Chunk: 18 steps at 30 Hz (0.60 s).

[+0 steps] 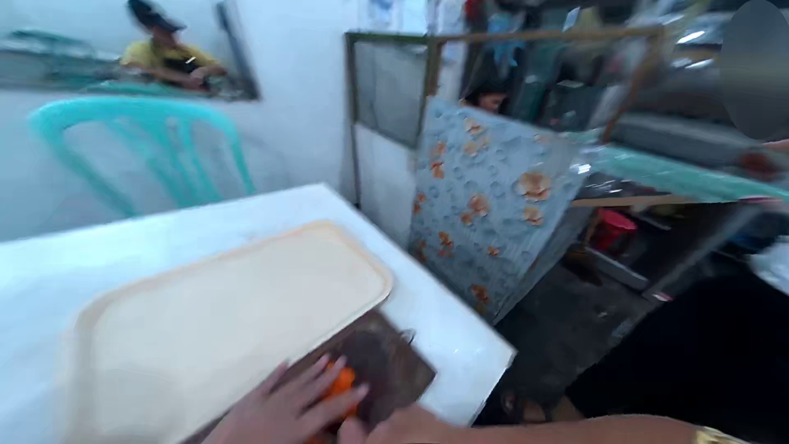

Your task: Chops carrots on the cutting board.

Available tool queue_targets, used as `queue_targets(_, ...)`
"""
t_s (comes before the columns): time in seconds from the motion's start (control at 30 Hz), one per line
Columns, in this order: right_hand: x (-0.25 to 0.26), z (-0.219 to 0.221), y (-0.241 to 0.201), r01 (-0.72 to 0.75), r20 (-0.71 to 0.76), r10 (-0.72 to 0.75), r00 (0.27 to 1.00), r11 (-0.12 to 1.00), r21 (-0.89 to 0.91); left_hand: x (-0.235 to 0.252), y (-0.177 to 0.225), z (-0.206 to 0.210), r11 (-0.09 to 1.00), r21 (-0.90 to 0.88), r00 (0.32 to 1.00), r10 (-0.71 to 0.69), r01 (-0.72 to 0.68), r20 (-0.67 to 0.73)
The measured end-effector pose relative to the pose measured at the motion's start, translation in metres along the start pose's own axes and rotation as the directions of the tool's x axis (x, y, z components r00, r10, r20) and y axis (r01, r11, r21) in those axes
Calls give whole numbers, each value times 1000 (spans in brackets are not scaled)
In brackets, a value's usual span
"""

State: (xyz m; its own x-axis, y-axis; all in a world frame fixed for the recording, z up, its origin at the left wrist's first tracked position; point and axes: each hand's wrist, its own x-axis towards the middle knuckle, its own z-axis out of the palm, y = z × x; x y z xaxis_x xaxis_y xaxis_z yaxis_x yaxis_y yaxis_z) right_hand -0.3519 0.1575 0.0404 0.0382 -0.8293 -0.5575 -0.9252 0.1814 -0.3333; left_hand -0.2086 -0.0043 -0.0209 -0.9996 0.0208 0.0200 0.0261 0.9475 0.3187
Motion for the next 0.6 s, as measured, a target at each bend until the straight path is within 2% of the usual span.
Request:
queue_targets(0.07, 2, -6, -4, -47, 108, 48, 993, 999, -12, -1, -6, 16, 996, 88, 994, 28, -19, -109)
queue_targets(0.1, 5, -4, -4, -60, 149, 63, 987, 998, -28, -3, -6, 23, 995, 103, 992, 21, -8, -121)
queue_targets(0.2, 12, -1, -2, -70, 192, 83, 978, 995, -72, -4, -3, 24, 997, 76, 996, -17, 23, -84)
queue_targets(0.33, 15, 0, 0, -98, 232, 120, 965, 990, -105, 0, 3, 15, 997, 19, 995, -75, 74, 65)
queue_targets(0.4, 14, 3, 3, -92, 209, 111, 972, 991, -96, 2, 3, 12, 997, -1, 996, -81, 81, 49)
queue_targets(0.43, 13, 5, 5, -86, 197, 104, 975, 992, -94, 1, 3, 12, 996, -10, 996, -94, 94, 2)
queue_targets(0.5, 10, 8, 5, -71, 173, 86, 981, 993, -90, -5, 5, 21, 991, 3, 973, -131, 134, -189)
queue_targets(0.6, 9, 9, 5, -63, 162, 79, 984, 993, -101, -19, 7, 50, 970, 58, 843, -176, 238, -508)
